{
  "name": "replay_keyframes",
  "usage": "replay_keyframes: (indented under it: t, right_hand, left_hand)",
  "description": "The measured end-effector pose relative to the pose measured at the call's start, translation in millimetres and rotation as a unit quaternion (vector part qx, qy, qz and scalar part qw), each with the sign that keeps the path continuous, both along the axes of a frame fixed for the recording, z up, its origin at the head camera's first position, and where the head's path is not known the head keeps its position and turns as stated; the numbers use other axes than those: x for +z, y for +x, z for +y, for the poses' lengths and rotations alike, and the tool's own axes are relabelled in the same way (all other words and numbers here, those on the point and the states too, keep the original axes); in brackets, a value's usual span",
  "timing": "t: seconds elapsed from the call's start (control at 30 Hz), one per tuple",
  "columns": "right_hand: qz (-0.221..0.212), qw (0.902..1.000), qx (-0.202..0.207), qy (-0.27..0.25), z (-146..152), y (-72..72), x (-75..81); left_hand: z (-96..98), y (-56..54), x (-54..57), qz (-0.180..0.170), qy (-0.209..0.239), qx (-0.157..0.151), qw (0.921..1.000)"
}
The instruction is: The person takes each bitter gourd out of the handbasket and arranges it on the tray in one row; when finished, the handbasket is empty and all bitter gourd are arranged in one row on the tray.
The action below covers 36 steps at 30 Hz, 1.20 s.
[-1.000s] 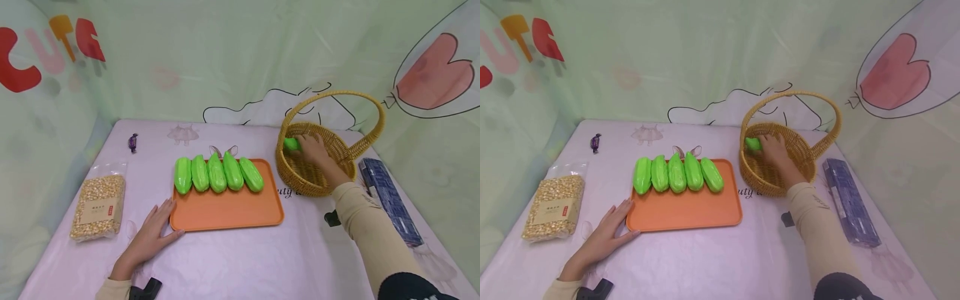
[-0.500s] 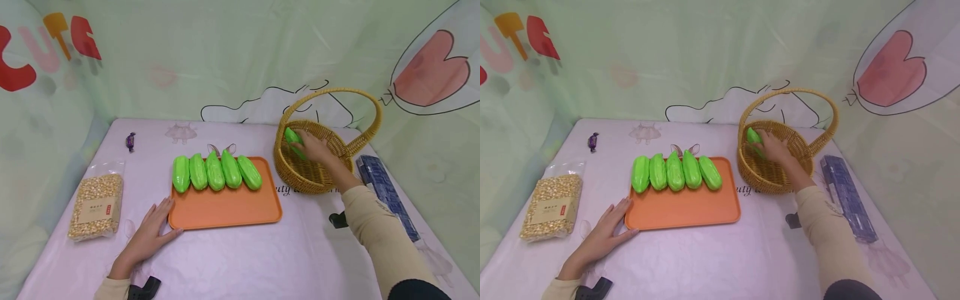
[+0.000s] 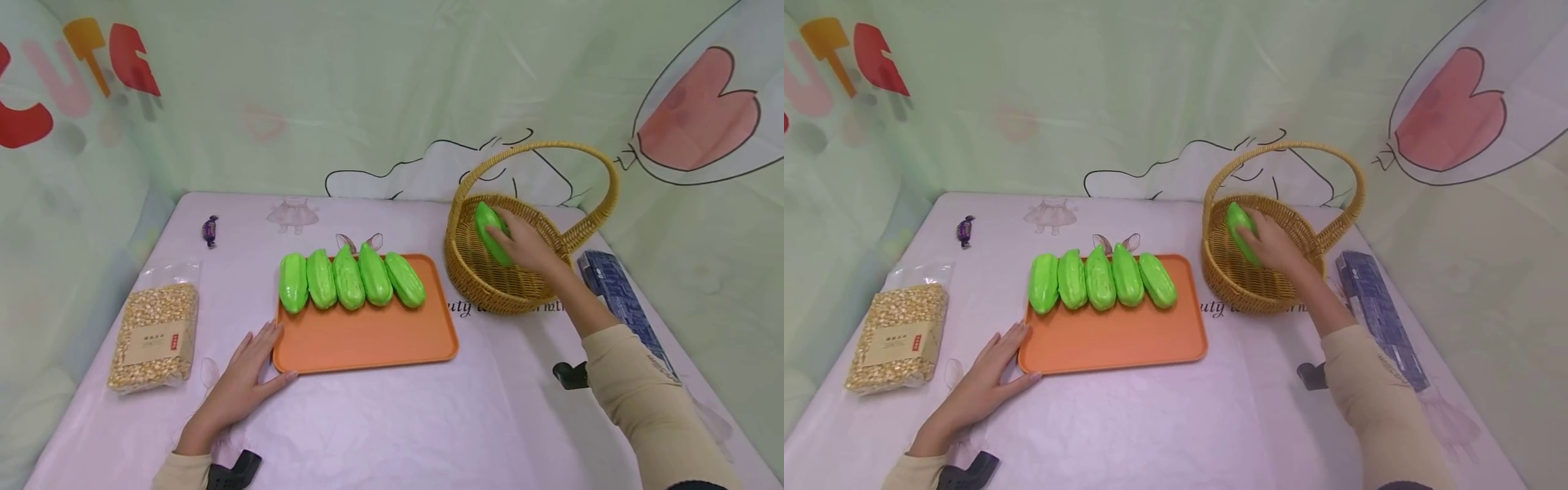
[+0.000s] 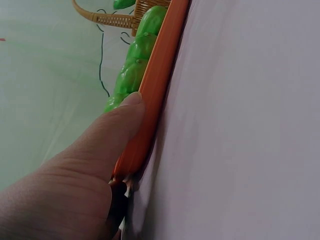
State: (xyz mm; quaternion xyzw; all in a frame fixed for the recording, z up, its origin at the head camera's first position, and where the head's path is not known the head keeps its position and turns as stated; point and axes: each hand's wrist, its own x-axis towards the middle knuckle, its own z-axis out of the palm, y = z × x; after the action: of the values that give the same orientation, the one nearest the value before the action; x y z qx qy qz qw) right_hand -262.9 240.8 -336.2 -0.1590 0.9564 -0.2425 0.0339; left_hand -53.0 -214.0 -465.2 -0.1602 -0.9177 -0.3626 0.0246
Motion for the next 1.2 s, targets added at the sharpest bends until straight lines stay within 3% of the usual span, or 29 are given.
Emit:
replay_keyframes:
  t: [0.2, 0.57, 0.8, 1.2]
  right_hand:
    - [0.006, 0.9993, -0.026, -0.025, 1, 20.1, 5.8]
    - [0.014, 0.9960, -0.020, -0.086, 0, 48.9, 11.8]
    - [0.043, 0.9939, -0.010, -0.101, -13, 66.7, 7.5]
    - [0.016, 0.9936, 0.025, -0.109, -46, 76.0, -8.8]
  left_hand:
    - [-0.4, -0.3, -0.8, -0.008, -0.002, 0.002, 1.0000]
    - [-2.5, -2.7, -2.9, -0.009, -0.007, 0.002, 0.9999]
    - [-1.4, -1.6, -3.0, -0.015, -0.002, 0.002, 0.9999]
    - [-2.3, -2.9, -5.9, -0.005, -0.011, 0.000, 0.9999]
